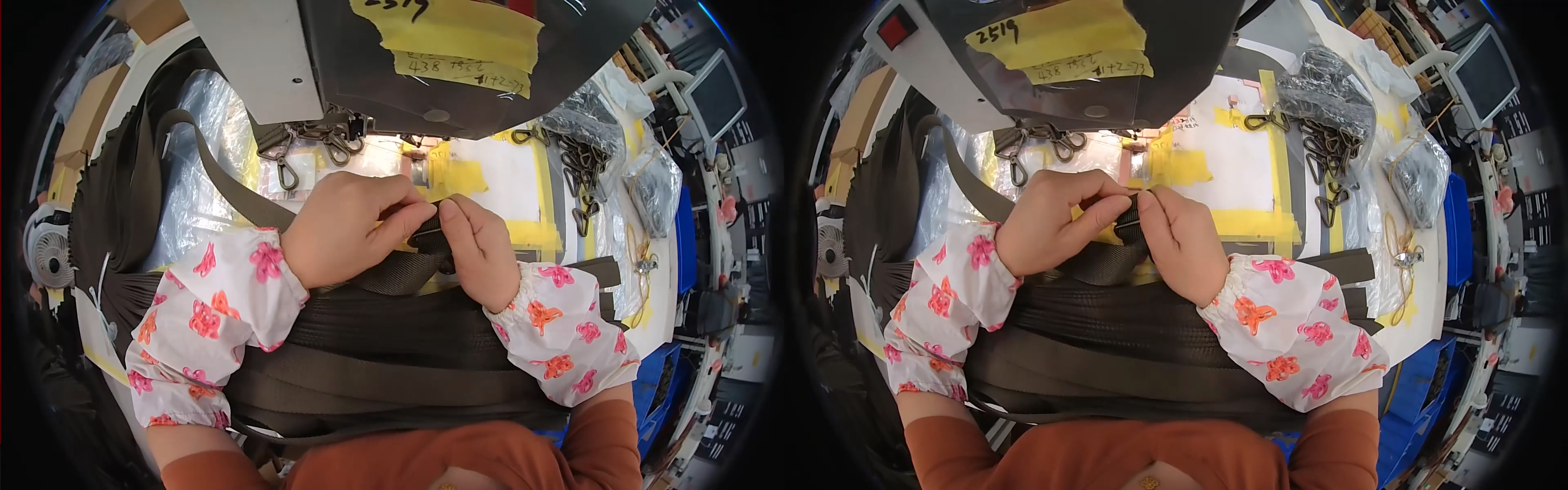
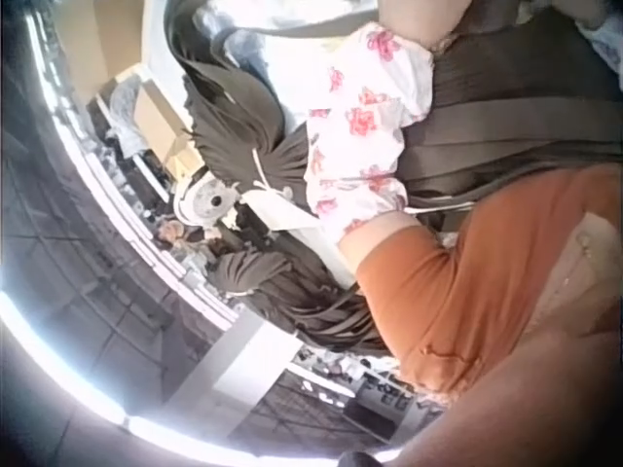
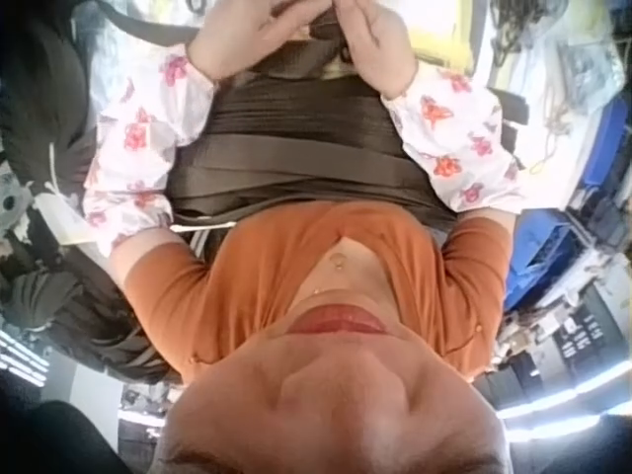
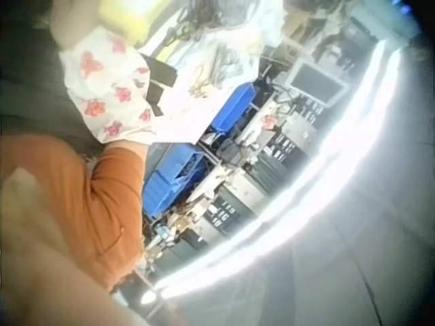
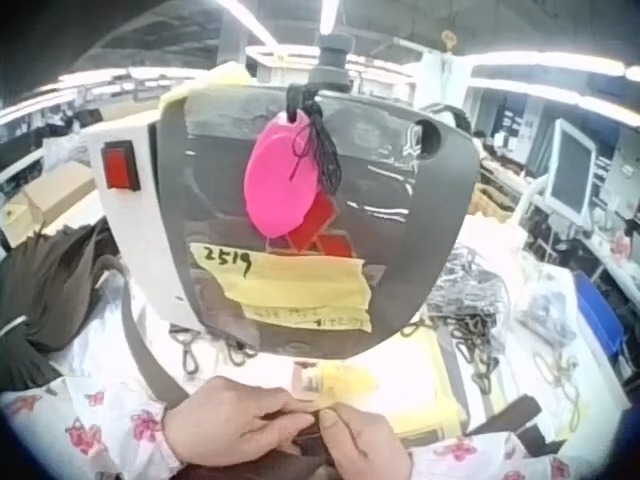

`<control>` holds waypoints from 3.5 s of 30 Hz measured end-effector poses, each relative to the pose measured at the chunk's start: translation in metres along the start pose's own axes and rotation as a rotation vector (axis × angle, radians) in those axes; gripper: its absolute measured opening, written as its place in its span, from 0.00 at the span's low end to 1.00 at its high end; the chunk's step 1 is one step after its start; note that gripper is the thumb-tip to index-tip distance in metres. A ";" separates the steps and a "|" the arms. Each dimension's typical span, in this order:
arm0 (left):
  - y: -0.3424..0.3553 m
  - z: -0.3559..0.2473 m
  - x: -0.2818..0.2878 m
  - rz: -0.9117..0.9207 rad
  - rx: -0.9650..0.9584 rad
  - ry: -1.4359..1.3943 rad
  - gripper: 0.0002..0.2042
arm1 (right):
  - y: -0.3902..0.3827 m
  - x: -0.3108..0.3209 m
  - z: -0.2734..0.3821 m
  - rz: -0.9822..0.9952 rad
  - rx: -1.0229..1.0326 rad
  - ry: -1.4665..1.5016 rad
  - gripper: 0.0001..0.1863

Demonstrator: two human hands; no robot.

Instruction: Operating an industrial sewing machine to assemble textile straps and buckles.

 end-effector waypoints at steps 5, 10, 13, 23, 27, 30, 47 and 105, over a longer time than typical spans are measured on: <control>0.004 0.016 -0.004 0.127 0.161 -0.421 0.07 | 0.000 -0.003 0.018 0.023 0.238 -0.244 0.10; 0.003 0.019 -0.012 0.265 0.276 -0.790 0.08 | 0.000 -0.001 0.019 0.013 0.190 -0.134 0.09; 0.003 0.019 -0.011 0.285 0.275 -0.770 0.08 | 0.001 -0.001 0.021 0.014 0.258 -0.132 0.10; -0.018 -0.063 0.026 -0.297 -0.632 -0.001 0.09 | 0.027 0.015 -0.037 -0.113 -0.391 0.512 0.13; -0.016 -0.023 -0.016 -0.020 -0.383 0.086 0.06 | 0.033 0.001 -0.012 0.071 -0.460 0.597 0.16; 0.004 0.011 -0.001 -0.206 -0.110 0.098 0.07 | 0.026 0.004 -0.027 0.255 -0.457 0.688 0.16; 0.017 0.020 -0.024 -0.027 -0.192 0.507 0.15 | 0.035 0.026 -0.011 -0.056 0.310 -0.073 0.27; 0.013 0.023 -0.013 -0.188 -0.375 0.390 0.11 | 0.022 0.000 0.006 0.057 0.856 -1.073 0.14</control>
Point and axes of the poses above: each hand's wrist, its own y-axis towards the middle knuckle, its own x-axis out of the back of the hand, z = x × y, the point moved 7 cm from there along y, towards the middle knuckle, and after that the axes turned 9 degrees about x, right-handed, at the moved point
